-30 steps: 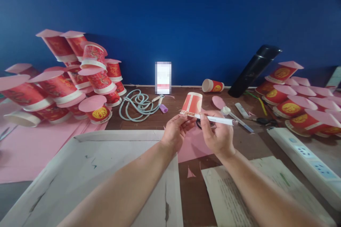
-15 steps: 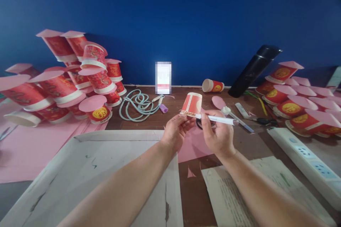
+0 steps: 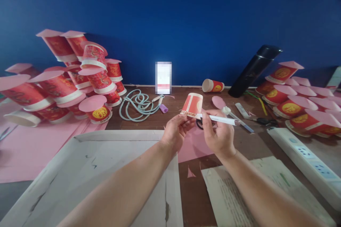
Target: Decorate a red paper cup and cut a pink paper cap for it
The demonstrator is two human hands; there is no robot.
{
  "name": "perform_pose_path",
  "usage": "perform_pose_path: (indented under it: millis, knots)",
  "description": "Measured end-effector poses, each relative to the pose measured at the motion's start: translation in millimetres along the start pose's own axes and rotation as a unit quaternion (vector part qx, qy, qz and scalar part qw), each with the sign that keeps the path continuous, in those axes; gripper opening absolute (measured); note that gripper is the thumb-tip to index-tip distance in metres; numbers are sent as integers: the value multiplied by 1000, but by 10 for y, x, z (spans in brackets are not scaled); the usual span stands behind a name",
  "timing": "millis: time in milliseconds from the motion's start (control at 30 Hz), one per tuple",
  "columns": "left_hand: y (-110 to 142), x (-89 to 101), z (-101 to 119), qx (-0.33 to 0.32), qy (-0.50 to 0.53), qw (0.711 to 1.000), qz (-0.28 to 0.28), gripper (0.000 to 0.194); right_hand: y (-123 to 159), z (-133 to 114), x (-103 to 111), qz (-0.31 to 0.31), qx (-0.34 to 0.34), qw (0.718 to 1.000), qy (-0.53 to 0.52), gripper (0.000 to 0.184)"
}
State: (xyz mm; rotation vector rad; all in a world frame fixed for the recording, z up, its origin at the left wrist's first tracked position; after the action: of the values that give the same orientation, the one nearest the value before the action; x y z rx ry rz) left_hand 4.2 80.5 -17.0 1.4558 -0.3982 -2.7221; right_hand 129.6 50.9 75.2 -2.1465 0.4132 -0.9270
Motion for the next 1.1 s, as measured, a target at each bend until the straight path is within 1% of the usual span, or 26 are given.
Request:
perform_pose_path:
  millis: [533,600,767,1100]
  knots:
    - [16,-7,14,5,4,1000,12,6,2,11,-7,-11,-19,1000,8,18]
    - [16,-7,15,4,6,1000,10,6,4,15,-15,-16,-20,1000,7,17]
    - [14,4,12,7,11,1000,14,8,4,7,-1,-4,-13,1000,4,17]
    - [9,8,12,9,13,1000,20,4,3,12,-6,-10,-15,1000,0,17]
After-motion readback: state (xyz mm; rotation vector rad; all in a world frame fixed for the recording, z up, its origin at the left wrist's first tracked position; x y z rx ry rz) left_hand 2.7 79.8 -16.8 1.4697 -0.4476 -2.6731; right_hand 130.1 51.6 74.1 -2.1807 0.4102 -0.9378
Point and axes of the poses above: each hand's wrist, its own y-axis away from the middle knuckle, its own x-axis out of the back of the hand, z = x × y, the point moved 8 cm from there along -y, towards the middle knuckle
